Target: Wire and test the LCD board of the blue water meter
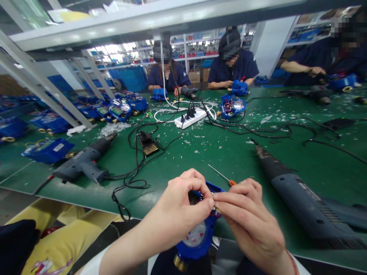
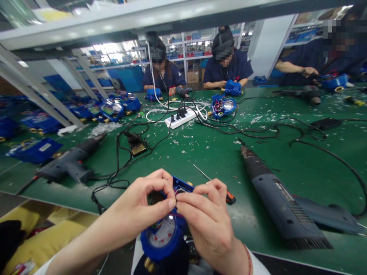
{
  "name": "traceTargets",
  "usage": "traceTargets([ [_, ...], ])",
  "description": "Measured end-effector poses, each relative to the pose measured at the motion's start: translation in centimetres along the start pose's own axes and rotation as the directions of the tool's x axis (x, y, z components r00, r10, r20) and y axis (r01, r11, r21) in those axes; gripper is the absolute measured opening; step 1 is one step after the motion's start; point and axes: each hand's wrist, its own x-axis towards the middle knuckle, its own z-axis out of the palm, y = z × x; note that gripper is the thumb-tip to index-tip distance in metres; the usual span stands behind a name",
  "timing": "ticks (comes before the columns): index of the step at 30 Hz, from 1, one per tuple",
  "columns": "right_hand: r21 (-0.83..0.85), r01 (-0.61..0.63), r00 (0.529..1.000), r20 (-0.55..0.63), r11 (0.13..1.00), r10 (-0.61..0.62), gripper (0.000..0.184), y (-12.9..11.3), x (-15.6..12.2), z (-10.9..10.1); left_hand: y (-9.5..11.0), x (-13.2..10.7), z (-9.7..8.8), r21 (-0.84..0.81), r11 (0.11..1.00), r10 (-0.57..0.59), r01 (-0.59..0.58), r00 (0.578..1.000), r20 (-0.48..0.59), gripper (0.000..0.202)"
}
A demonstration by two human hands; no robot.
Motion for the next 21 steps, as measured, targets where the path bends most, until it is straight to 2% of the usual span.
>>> traceTargets([
  [4, 0.05, -0.036, 0.999, 0.019, 0.998, 0.035, 0.029, 0.2, -0.5, 0.3, -0.9, 0.4, -0.7, 0.011, 0.999, 0.045, -0.044, 0.995, -0.085, 0.019],
  [8, 0.221, -0.2, 0.98, 0.043, 0.955, 0.195, 0.022, 0.2, -1.1, 0.8, -1.9, -0.1, -0.8, 0.094, 0.988, 0.127, -0.12, 0.989, -0.076, 0.021],
  [12, 0.371, -0.36, 0.928, 0.05, 0.856, 0.368, 0.014, -0.2, -0.8, 1.0, -2.3, -0.9, 0.1, 0.238, 0.953, 0.201, -0.184, 0.978, -0.047, 0.012],
  [16, 0.389, -0.484, 0.867, 0.09, 0.784, 0.49, 0.012, -0.3, -0.2, 0.9, -2.2, -1.2, 1.1, 0.353, 0.919, 0.225, -0.173, 0.968, -0.11, 0.016],
  [18, 0.319, -0.457, 0.887, 0.085, 0.83, 0.455, 0.011, -0.1, 0.2, 0.9, -2.3, -1.2, 1.4, 0.379, 0.911, 0.231, -0.164, 0.963, -0.137, 0.015],
  [21, 0.212, -0.249, 0.968, 0.075, 0.945, 0.239, 0.018, 0.5, 0.7, 1.1, -2.7, -1.2, 1.6, 0.414, 0.894, 0.256, -0.173, 0.954, -0.154, 0.015],
])
